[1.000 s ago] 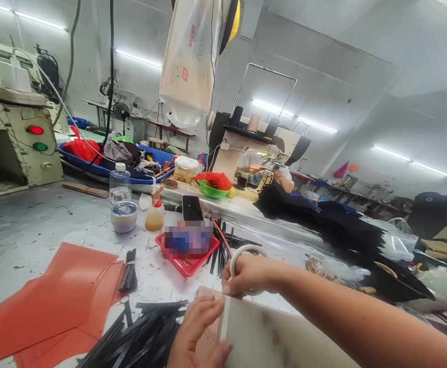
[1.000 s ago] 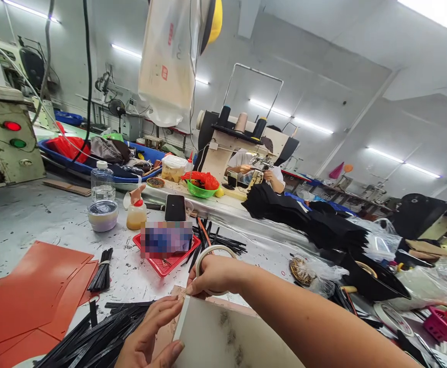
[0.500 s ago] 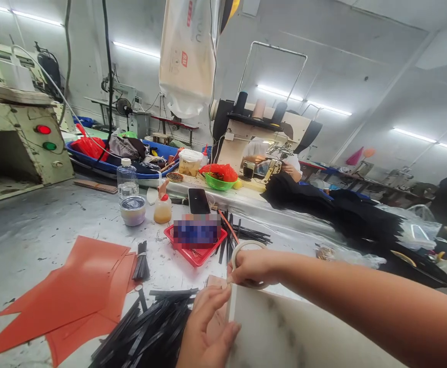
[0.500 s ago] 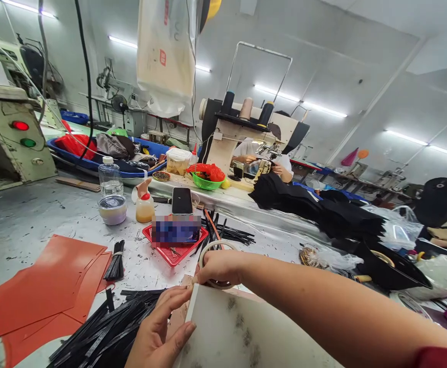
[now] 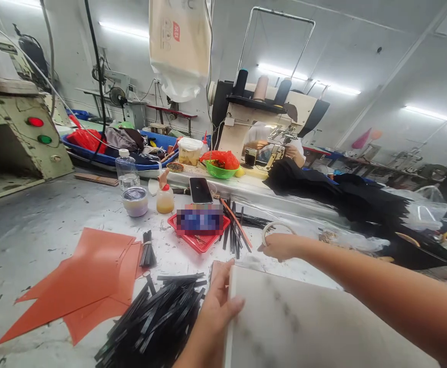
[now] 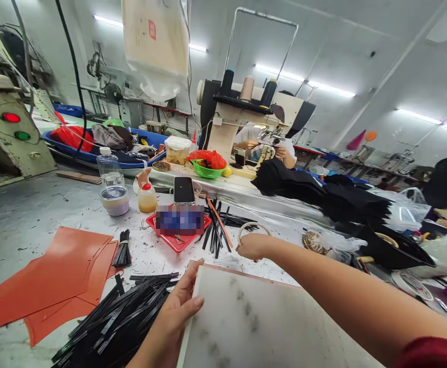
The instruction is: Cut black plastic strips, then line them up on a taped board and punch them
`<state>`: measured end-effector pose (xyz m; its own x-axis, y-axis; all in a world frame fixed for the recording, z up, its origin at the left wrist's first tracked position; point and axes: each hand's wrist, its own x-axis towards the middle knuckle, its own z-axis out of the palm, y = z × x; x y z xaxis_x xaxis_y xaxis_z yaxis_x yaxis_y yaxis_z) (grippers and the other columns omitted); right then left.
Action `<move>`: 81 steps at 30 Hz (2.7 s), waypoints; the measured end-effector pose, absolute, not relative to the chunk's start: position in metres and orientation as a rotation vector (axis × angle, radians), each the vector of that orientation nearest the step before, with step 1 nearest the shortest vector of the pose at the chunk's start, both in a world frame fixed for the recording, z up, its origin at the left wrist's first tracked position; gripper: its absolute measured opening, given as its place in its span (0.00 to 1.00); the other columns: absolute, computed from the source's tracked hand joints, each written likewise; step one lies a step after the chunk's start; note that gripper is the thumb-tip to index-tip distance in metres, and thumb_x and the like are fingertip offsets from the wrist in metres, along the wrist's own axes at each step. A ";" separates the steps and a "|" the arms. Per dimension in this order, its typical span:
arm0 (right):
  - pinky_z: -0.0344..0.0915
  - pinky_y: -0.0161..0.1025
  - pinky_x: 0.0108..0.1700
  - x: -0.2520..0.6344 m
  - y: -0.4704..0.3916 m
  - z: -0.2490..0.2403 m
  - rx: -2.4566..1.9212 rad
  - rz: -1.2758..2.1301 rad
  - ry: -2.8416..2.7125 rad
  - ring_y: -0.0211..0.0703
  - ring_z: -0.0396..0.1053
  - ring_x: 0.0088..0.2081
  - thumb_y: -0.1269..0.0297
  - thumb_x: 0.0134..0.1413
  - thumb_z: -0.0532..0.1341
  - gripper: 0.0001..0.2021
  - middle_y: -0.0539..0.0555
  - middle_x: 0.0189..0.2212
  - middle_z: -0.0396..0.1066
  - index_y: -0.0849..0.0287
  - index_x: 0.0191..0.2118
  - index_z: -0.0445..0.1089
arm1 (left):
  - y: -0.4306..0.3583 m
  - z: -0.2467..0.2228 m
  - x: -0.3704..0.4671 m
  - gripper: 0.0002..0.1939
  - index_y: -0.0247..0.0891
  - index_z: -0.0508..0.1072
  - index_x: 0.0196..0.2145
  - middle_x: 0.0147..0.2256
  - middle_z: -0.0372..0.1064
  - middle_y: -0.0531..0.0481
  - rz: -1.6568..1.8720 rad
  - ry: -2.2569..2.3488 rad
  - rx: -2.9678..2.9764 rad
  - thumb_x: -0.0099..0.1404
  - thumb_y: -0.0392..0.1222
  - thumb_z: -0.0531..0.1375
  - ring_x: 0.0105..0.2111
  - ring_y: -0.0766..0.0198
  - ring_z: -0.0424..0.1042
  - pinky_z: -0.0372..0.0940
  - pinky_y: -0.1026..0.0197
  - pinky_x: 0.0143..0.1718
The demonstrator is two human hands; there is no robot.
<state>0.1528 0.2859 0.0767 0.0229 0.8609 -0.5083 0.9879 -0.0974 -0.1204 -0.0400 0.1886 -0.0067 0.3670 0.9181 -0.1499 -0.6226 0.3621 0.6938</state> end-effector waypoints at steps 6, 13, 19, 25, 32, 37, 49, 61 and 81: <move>0.65 0.44 0.42 0.174 0.298 0.040 1.931 -0.347 1.849 0.40 0.68 0.38 0.61 0.57 0.58 0.09 0.53 0.36 0.70 0.62 0.36 0.68 | 0.201 -0.026 -0.036 0.25 0.36 0.71 0.41 0.39 0.73 0.44 0.983 0.674 0.467 0.41 0.41 0.66 0.44 0.49 0.70 0.63 0.52 0.47; 0.61 0.47 0.43 0.166 0.272 0.045 2.050 -0.189 2.121 0.53 0.67 0.43 0.63 0.61 0.49 0.16 0.66 0.41 0.68 0.67 0.40 0.71 | 0.176 -0.008 -0.036 0.30 0.44 0.55 0.57 0.62 0.46 0.49 1.444 0.992 0.778 0.58 0.50 0.58 0.62 0.57 0.44 0.45 0.56 0.61; 0.56 0.35 0.50 0.095 0.232 0.023 1.833 -0.385 2.600 0.41 0.63 0.49 0.65 0.61 0.51 0.14 0.54 0.48 0.68 0.57 0.51 0.65 | 0.169 0.028 -0.062 0.18 0.40 0.68 0.49 0.55 0.60 0.45 1.248 1.107 1.618 0.62 0.45 0.53 0.57 0.52 0.56 0.52 0.52 0.58; 0.57 0.48 0.52 0.063 0.216 0.004 1.950 -0.288 2.626 0.46 0.63 0.51 0.66 0.63 0.48 0.14 0.59 0.48 0.67 0.64 0.50 0.64 | 0.092 -0.006 -0.103 0.21 0.39 0.72 0.45 0.46 0.70 0.40 0.794 0.984 2.598 0.52 0.39 0.63 0.45 0.48 0.70 0.67 0.57 0.45; 0.45 0.50 0.61 0.042 0.135 -0.001 1.738 -0.343 2.702 0.55 0.46 0.61 0.66 0.61 0.48 0.24 0.69 0.60 0.50 0.76 0.59 0.54 | 0.016 -0.042 -0.136 0.17 0.32 0.69 0.45 0.41 0.73 0.44 1.228 0.969 3.009 0.63 0.28 0.46 0.43 0.64 0.72 0.63 0.65 0.49; 0.44 0.47 0.62 0.020 0.031 -0.007 1.376 -0.427 2.965 0.51 0.46 0.61 0.61 0.61 0.48 0.24 0.64 0.59 0.52 0.70 0.58 0.57 | -0.015 -0.018 -0.141 0.10 0.37 0.69 0.32 0.27 0.72 0.49 1.220 0.995 2.664 0.62 0.29 0.49 0.29 0.66 0.72 0.69 0.65 0.35; 0.64 0.51 0.52 0.075 -0.002 -0.029 1.581 0.261 2.962 0.60 0.59 0.55 0.70 0.48 0.61 0.28 0.71 0.55 0.58 0.73 0.56 0.59 | 0.029 -0.034 -0.123 0.17 0.34 0.65 0.51 0.48 0.69 0.41 0.981 0.973 3.022 0.67 0.35 0.46 0.49 0.57 0.68 0.66 0.53 0.47; 0.70 0.46 0.47 0.079 -0.034 -0.037 1.508 0.496 3.159 0.53 0.66 0.50 0.83 0.44 0.50 0.26 0.64 0.51 0.65 0.70 0.53 0.64 | -0.008 -0.036 -0.127 0.14 0.34 0.68 0.47 0.43 0.72 0.44 1.087 0.906 2.913 0.66 0.35 0.50 0.44 0.61 0.71 0.66 0.57 0.49; 0.67 0.43 0.40 0.049 -0.049 -0.024 1.734 0.128 3.426 0.45 0.69 0.38 0.74 0.53 0.55 0.09 0.55 0.37 0.74 0.59 0.36 0.71 | -0.005 -0.065 -0.130 0.14 0.38 0.67 0.46 0.48 0.69 0.45 1.115 0.793 2.437 0.62 0.32 0.54 0.50 0.61 0.67 0.63 0.54 0.52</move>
<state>0.0494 -0.0487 -0.0237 -0.4049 0.6886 0.6016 0.7316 0.6386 -0.2386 -0.1298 -0.0052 -0.0647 0.5353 0.6154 0.5785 0.3443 -0.7844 0.5159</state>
